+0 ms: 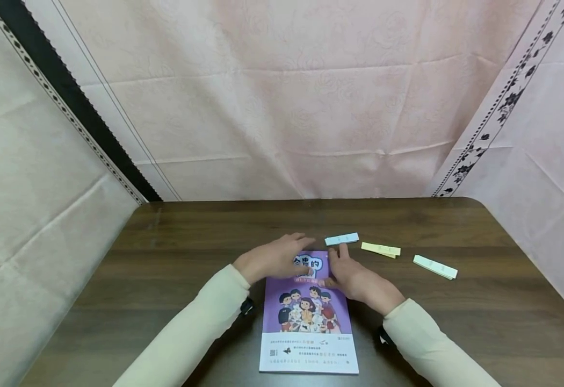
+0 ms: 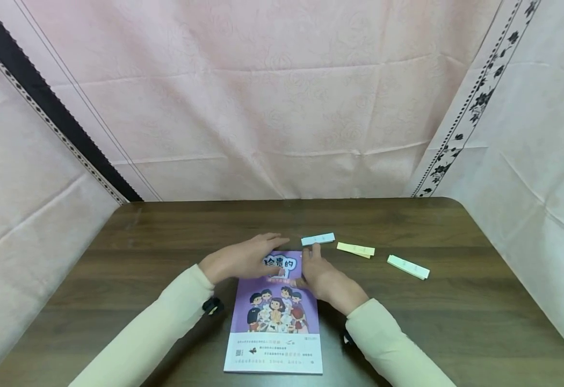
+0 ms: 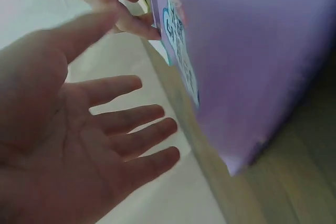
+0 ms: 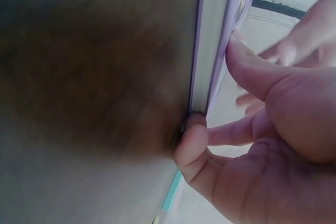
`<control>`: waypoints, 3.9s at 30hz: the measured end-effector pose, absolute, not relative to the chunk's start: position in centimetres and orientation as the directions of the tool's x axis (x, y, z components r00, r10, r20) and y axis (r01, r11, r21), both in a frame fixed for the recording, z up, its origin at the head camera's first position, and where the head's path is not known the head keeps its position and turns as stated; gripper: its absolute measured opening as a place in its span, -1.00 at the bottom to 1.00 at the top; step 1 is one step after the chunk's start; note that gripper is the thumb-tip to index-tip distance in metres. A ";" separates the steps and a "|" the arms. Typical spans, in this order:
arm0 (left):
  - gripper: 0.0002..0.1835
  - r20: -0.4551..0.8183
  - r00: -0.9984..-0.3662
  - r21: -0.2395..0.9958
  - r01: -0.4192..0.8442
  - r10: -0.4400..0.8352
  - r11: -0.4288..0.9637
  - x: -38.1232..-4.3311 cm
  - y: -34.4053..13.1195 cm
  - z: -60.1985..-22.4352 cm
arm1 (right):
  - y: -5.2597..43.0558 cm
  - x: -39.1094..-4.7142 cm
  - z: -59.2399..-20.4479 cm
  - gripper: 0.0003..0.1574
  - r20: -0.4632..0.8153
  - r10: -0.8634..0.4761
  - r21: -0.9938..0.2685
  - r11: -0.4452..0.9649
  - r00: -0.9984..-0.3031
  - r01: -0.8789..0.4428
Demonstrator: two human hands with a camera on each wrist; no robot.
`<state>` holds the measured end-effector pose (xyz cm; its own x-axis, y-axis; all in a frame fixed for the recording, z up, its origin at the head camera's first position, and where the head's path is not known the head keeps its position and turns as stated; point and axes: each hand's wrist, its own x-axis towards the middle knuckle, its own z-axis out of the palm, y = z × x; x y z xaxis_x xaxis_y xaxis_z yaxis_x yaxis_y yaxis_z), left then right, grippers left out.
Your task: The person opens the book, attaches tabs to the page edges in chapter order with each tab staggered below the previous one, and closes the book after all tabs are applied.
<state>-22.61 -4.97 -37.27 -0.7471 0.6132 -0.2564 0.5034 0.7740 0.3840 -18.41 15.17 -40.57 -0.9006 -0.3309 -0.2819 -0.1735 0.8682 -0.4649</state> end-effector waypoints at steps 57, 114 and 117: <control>0.32 -0.390 -0.751 0.295 0.447 0.533 0.845 -16.1 -10.3 -38.7 | 26.1 -22.1 -41.5 -0.84 0.140 -0.366 -0.311 0.866 -0.920 -0.392; 0.33 -0.407 -0.756 0.292 0.423 0.512 0.857 -15.7 -10.0 -38.8 | 24.0 -10.5 -41.5 -0.82 -0.009 -0.640 -0.463 0.683 -0.768 -0.564; 0.32 -0.410 -0.753 0.296 0.423 0.514 0.856 -15.8 -10.0 -38.8 | 24.4 -11.7 -41.3 -0.83 0.008 -0.641 -0.519 0.653 -0.767 -0.552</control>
<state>-15.76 -9.99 -38.81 -0.7534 0.5139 -0.4102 0.4229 0.8564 0.2963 -11.75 24.43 -41.29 -0.7672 -0.6414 0.0080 -0.5515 0.6532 -0.5188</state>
